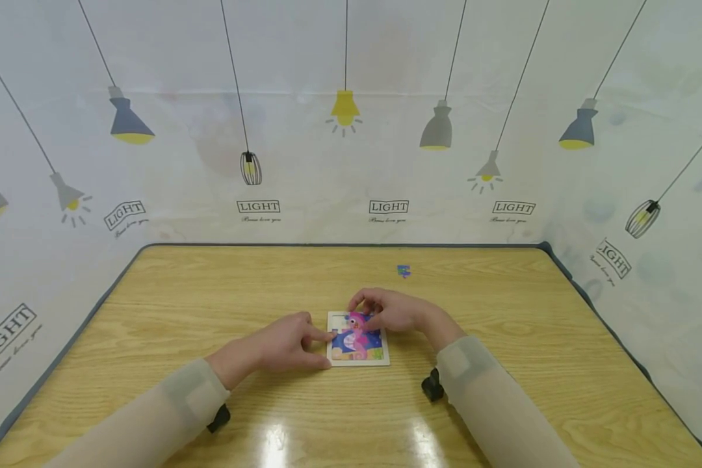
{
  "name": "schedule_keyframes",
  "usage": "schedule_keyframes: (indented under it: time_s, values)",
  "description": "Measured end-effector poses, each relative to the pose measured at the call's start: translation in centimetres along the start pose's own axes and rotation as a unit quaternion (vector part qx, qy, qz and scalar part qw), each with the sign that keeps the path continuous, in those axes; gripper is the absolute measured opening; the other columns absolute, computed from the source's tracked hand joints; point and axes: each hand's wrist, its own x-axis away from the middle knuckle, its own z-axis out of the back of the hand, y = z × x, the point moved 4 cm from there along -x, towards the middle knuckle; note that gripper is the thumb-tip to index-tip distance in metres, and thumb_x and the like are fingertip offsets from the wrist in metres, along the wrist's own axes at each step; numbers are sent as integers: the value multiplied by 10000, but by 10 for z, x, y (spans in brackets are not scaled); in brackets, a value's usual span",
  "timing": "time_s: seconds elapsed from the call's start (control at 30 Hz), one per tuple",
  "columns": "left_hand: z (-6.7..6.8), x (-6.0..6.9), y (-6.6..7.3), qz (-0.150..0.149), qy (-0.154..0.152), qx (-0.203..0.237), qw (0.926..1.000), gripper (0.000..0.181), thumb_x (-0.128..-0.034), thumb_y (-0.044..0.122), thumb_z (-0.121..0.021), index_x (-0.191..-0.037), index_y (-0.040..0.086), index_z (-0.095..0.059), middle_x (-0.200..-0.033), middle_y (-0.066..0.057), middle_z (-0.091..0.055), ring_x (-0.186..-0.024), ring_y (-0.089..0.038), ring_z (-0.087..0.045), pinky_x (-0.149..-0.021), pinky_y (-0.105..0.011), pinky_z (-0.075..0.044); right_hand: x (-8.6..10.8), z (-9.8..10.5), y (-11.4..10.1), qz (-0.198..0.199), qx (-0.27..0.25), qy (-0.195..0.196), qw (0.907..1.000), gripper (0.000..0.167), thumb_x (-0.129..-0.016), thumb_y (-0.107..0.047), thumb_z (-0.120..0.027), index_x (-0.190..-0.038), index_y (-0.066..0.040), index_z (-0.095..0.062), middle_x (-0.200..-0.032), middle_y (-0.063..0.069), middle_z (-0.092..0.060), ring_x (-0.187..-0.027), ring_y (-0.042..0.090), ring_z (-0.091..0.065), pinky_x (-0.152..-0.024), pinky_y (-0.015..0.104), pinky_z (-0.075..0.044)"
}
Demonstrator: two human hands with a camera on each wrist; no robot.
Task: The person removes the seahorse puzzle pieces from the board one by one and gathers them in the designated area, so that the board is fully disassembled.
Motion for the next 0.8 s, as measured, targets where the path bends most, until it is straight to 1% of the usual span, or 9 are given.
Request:
schedule_keyframes:
  time_s: [0.13, 0.23, 0.43, 0.6, 0.8]
  values:
    - [0, 0, 0, 27, -5, 4, 10000, 588, -962, 439, -841, -1480, 198, -702, -908, -28, -516, -796, -157, -450, -685, -296, -365, 0, 1, 2, 14, -3, 7, 10000, 371, -1021, -72, -682, -1334, -272, -691, -1294, 43, -615, -1179, 226, -546, -1044, 411, -464]
    - [0, 0, 0, 59, -8, 1, 10000, 590, -964, 442, -840, -1483, 200, -700, -910, -30, -516, -796, -158, -450, -685, -298, -364, -1, 0, 3, 25, -3, -10, 10000, 373, -1025, -67, -673, -1338, -268, -691, -1295, 47, -613, -1174, 226, -544, -1029, 403, -469]
    - [0, 0, 0, 50, -11, -30, 10000, 586, -969, 448, -834, -1483, 201, -701, -910, -30, -516, -796, -158, -449, -685, -298, -361, 1, 1, 2, -21, -24, -24, 10000, 374, -1035, -83, -680, -1339, -301, -690, -1296, 32, -618, -1162, 225, -549, -1023, 396, -466]
    - [0, 0, 1, 24, -13, -21, 10000, 581, -968, 443, -836, -1479, 198, -704, -907, -33, -514, -794, -158, -446, -684, -297, -357, 2, 1, 2, -10, -96, -50, 9999, 389, -1025, -69, -681, -1347, -287, -693, -1299, 32, -618, -1150, 224, -545, -1014, 392, -461]
    - [0, 0, -1, 79, -43, 18, 10000, 586, -973, 444, -834, -1487, 200, -697, -916, -37, -515, -802, -165, -453, -689, -301, -358, 3, 2, 3, -10, -219, -77, 9997, 395, -1033, -55, -669, -1352, -287, -691, -1294, 35, -621, -1133, 231, -545, -987, 379, -462]
